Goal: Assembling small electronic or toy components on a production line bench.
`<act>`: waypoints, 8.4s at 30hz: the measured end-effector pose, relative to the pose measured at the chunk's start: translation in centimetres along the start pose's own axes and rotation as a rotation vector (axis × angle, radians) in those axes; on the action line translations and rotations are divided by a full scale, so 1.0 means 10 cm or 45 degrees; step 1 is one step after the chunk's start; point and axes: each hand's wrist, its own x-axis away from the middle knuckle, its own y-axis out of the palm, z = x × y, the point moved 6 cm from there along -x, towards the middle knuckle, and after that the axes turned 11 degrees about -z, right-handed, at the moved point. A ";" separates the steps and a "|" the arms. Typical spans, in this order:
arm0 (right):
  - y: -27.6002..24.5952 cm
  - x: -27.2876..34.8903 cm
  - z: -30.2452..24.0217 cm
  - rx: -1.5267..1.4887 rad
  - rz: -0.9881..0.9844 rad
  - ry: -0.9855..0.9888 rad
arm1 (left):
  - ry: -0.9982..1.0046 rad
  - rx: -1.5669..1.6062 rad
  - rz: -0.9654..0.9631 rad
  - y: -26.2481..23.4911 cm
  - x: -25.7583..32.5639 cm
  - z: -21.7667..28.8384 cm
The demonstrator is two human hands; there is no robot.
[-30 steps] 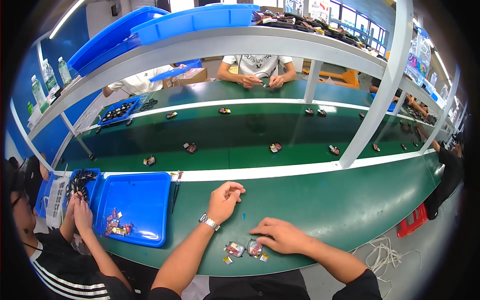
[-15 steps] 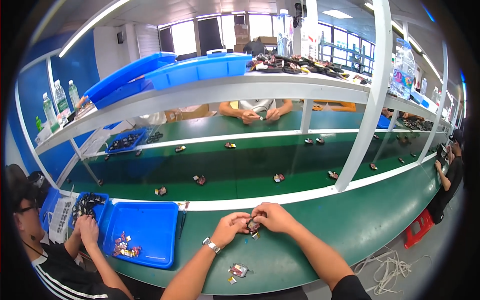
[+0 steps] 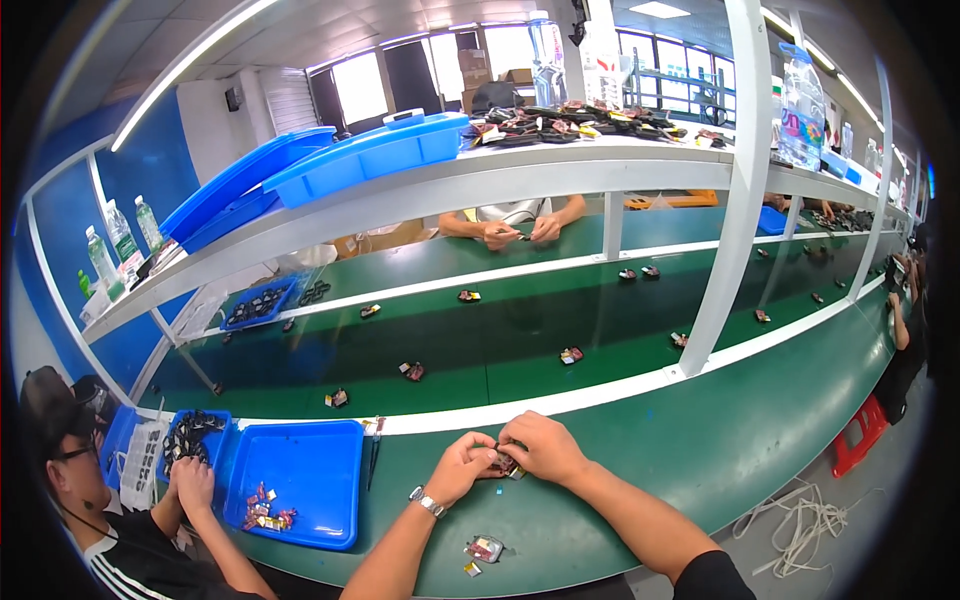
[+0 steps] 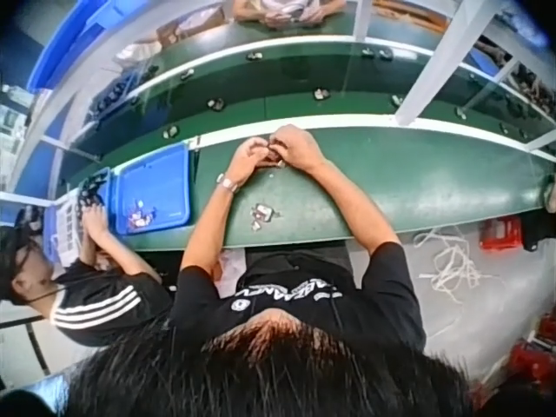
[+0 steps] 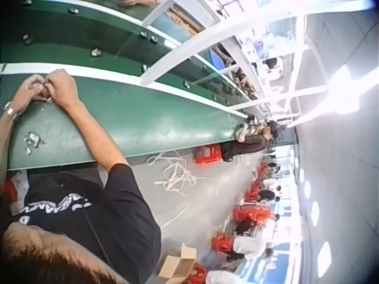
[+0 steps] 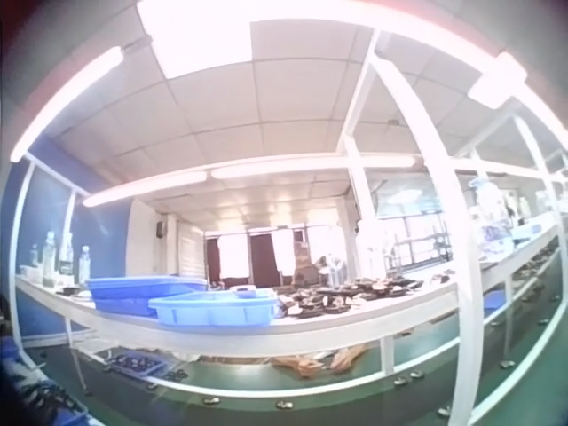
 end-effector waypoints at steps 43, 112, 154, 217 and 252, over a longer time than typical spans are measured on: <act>0.05 0.10 0.02 -0.012 -0.114 -0.064 | 0.139 0.098 -0.095 0.05 0.02 0.05; 0.26 0.13 0.04 -0.321 0.134 0.129 | 0.212 0.087 0.144 -0.06 0.00 -0.07; 0.21 0.18 0.09 -0.460 0.335 0.309 | 0.244 -0.187 0.305 -0.01 0.00 -0.07; 0.00 0.17 -0.11 0.208 -0.160 -0.197 | 0.063 0.051 0.014 0.13 0.02 0.03; 0.15 0.26 0.03 -0.243 0.019 0.101 | 0.068 0.158 -0.102 0.08 0.01 -0.05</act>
